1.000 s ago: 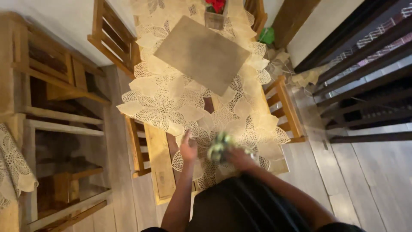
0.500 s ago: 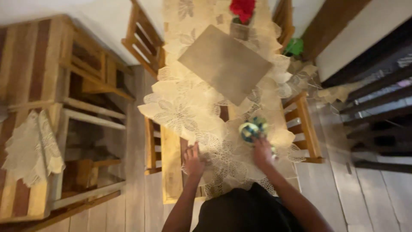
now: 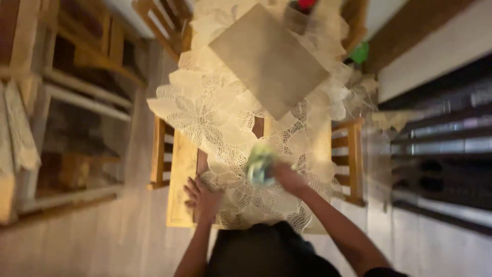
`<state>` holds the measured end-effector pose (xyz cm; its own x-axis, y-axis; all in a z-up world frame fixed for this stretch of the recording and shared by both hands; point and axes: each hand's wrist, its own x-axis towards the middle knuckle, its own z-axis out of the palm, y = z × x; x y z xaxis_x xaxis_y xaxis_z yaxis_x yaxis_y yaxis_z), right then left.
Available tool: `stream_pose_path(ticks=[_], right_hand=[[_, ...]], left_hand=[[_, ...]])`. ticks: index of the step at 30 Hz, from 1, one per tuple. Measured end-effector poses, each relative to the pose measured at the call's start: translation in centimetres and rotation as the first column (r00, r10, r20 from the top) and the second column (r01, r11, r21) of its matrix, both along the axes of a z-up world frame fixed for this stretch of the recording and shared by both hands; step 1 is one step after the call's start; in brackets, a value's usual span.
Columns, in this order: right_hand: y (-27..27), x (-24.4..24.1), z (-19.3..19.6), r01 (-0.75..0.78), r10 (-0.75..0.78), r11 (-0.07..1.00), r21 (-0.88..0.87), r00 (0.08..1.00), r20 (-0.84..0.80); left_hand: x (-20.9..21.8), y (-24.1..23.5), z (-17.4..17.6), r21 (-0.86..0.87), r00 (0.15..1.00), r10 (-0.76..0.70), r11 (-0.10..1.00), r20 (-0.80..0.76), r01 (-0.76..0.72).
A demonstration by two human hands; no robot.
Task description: Wiping and arranging lace table mats on wooden tables in a dining room.
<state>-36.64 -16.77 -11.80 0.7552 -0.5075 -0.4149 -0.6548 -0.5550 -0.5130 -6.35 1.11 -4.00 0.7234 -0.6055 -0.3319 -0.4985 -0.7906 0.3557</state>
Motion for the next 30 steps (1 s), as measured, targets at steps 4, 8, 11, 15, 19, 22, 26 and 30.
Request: stream_pose_path(ticks=[4,8,11,15,19,22,26,30], right_hand=[[-4.3,2.0,2.5,0.224,-0.107,0.916,-0.332,0.936,0.334],[-1.3,6.8,-0.6,0.352,-0.202,0.839,-0.414,0.909,0.363],[3.4,10.3,2.4,0.271,-0.133,0.882,-0.386,0.928,0.348],[10.2,9.4,1.4,0.048,0.021,0.926,-0.374,0.984,0.178],[15.1,7.4,2.1,0.021,0.096,0.934,-0.357,0.947,0.307],[13.6,4.6,2.5,-0.139,0.243,0.923,-0.358,0.934,0.263],[13.9,-0.3,3.0,0.388,-0.177,0.823,-0.414,0.869,0.463],[17.8,1.2,6.2,0.805,-0.604,0.379,-0.456,0.588,0.538]], left_hand=[[0.8,4.1,-7.3,0.099,0.977,-0.141,0.987,0.163,0.126],[-0.9,4.5,-7.4,-0.007,0.971,-0.189,0.981,0.143,0.192],[0.3,3.5,-3.1,0.133,0.966,-0.205,0.974,0.158,0.185],[0.7,2.4,1.8,0.117,0.986,-0.152,0.980,-0.072,0.160],[2.6,4.5,-9.3,-0.052,0.862,-0.271,0.945,0.429,0.323],[4.4,2.3,-5.2,-0.171,0.940,-0.318,0.927,0.123,0.335],[4.8,2.8,-2.7,-0.237,0.891,-0.441,0.859,0.102,0.453],[5.2,3.4,-0.8,-0.366,0.818,-0.543,0.733,0.190,0.573]])
